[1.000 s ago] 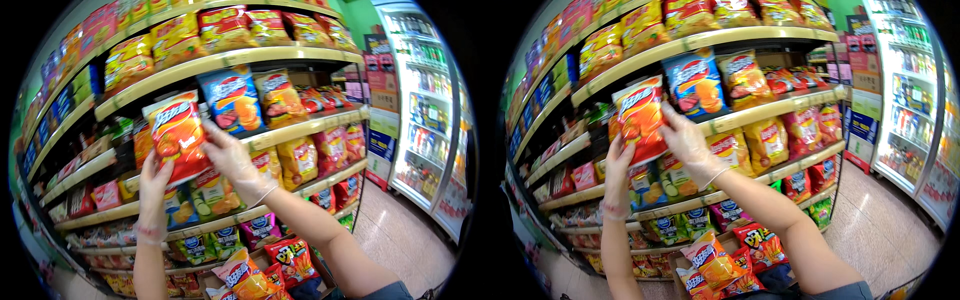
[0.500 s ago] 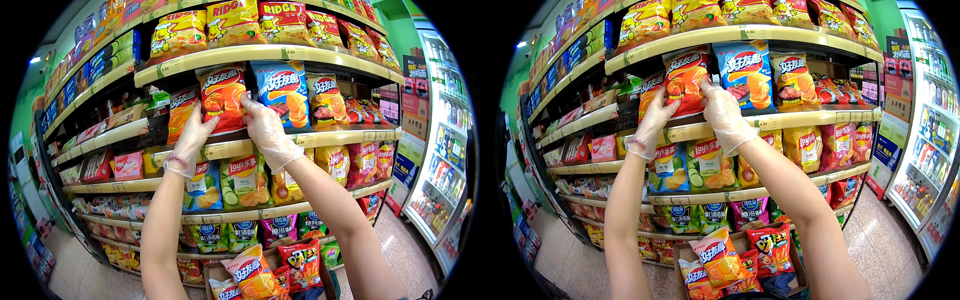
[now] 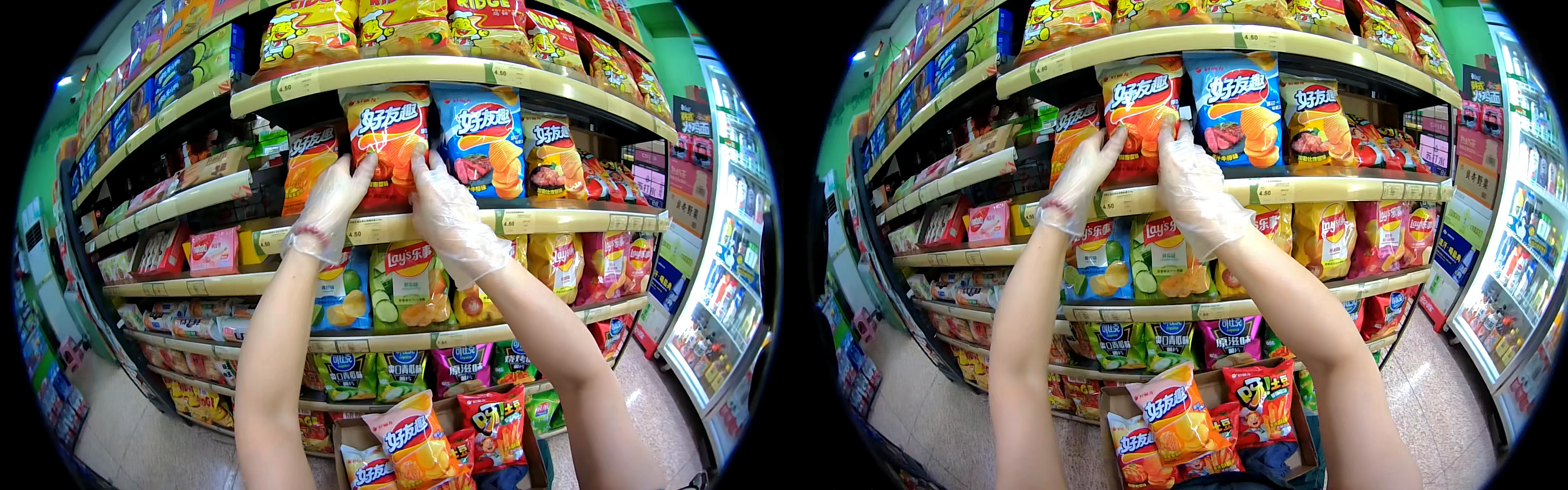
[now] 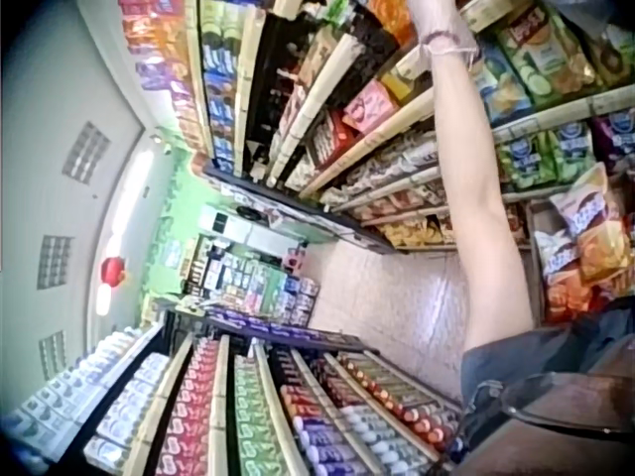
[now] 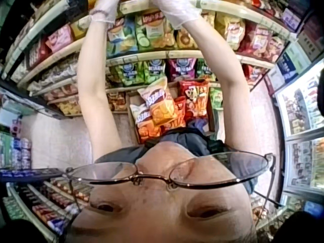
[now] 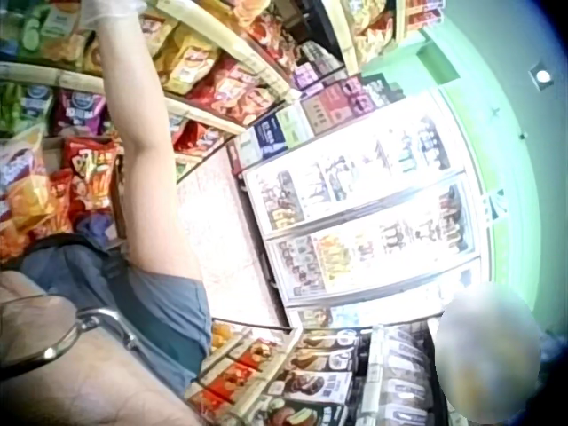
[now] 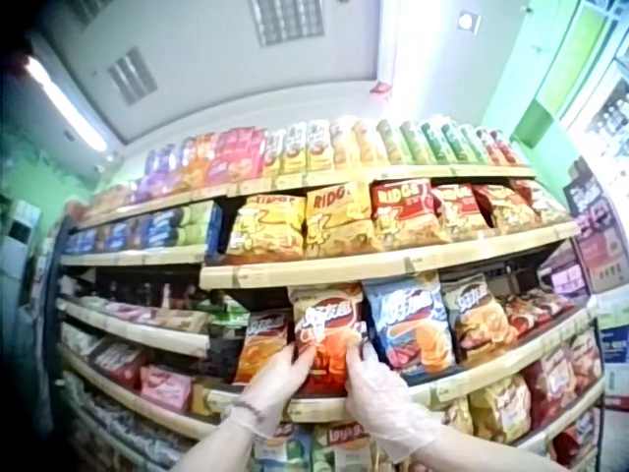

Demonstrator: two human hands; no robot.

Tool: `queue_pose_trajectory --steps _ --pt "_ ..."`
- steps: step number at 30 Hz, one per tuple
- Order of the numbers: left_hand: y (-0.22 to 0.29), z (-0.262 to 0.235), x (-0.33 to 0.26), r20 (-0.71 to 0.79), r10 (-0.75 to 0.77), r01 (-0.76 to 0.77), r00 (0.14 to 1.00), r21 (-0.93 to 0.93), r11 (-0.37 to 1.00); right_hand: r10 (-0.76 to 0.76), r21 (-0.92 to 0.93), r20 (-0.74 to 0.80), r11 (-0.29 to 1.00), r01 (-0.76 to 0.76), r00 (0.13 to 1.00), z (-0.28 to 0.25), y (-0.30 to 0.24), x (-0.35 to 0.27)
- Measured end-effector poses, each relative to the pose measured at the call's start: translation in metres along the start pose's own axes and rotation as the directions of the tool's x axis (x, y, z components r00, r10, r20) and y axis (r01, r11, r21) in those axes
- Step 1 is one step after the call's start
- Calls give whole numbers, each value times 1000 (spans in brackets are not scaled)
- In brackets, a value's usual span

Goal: The person takes various snack bags from a cardboard box and places them onto shelves in a store aisle. They handle multiple brands and flavors, arranging the bags upright and aligning them with existing products on the shelves.

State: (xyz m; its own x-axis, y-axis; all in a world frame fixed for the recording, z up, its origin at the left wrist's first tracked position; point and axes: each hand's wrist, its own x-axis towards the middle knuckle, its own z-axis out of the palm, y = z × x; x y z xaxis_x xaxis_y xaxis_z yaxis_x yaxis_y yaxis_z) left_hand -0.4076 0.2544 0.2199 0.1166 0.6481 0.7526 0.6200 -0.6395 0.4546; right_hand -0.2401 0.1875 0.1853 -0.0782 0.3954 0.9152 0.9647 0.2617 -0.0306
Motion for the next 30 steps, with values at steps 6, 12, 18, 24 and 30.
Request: queue_pose_trajectory --steps 6,12,18,24,30 --pt "9 7 11 -229 -11 8 973 -15 1000 -219 -56 -162 976 213 962 0 -3 5" --pt "12 1 15 -114 25 -25 993 -5 1000 -185 -2 -77 983 186 980 11 -3 3" --pt "2 11 10 -187 60 -89 981 -149 985 -201 27 -133 978 206 971 7 -2 -4" --pt "4 15 -1 -80 117 -131 990 -198 971 -227 15 -108 973 229 968 6 -2 -12" --pt "11 -4 -46 -264 52 -158 963 -398 904 -264 190 -136 939 287 955 -39 -13 -47"
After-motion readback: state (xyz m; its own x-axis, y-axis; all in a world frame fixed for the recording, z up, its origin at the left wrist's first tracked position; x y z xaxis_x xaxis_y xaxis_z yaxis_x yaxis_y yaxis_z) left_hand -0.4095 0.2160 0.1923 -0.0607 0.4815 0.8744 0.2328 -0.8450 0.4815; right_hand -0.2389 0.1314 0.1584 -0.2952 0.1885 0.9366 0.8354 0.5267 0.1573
